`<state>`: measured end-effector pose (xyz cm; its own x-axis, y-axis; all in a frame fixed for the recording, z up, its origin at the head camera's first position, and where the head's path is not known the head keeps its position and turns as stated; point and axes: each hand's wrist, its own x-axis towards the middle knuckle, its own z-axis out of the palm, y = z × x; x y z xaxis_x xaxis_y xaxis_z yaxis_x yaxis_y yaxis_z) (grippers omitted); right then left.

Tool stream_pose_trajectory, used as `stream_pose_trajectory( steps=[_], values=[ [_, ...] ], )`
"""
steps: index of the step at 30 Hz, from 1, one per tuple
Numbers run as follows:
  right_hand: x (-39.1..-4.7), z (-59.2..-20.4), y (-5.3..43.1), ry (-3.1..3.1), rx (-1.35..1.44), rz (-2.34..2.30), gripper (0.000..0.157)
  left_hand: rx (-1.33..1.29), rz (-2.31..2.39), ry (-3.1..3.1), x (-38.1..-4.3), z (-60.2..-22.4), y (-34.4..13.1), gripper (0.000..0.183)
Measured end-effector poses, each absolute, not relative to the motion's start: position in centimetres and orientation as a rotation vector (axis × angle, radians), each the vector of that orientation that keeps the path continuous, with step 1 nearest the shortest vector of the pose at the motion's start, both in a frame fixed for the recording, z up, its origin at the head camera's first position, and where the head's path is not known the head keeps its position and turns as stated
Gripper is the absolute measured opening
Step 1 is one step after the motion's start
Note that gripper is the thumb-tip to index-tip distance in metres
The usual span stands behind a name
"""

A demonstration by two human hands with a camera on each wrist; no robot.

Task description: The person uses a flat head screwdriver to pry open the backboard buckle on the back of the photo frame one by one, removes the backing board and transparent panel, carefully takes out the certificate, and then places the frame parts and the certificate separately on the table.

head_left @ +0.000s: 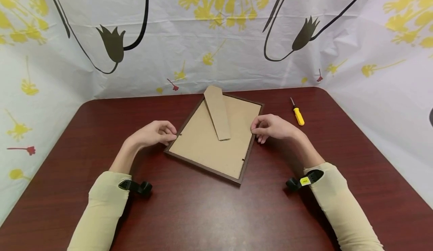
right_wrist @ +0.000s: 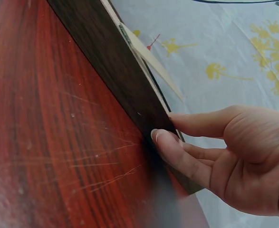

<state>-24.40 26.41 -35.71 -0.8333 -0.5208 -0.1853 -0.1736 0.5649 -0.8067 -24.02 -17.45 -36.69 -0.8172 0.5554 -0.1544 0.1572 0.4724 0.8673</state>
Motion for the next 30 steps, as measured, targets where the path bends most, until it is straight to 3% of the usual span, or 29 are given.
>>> stream_pose_trajectory(
  steps=[30],
  values=[
    [-24.4, -36.3, 25.9, 2.613, -0.663, -1.087, 0.010, 0.507, 1.397, 2.111, -23.3, -36.6, -15.0, 0.018]
  ],
)
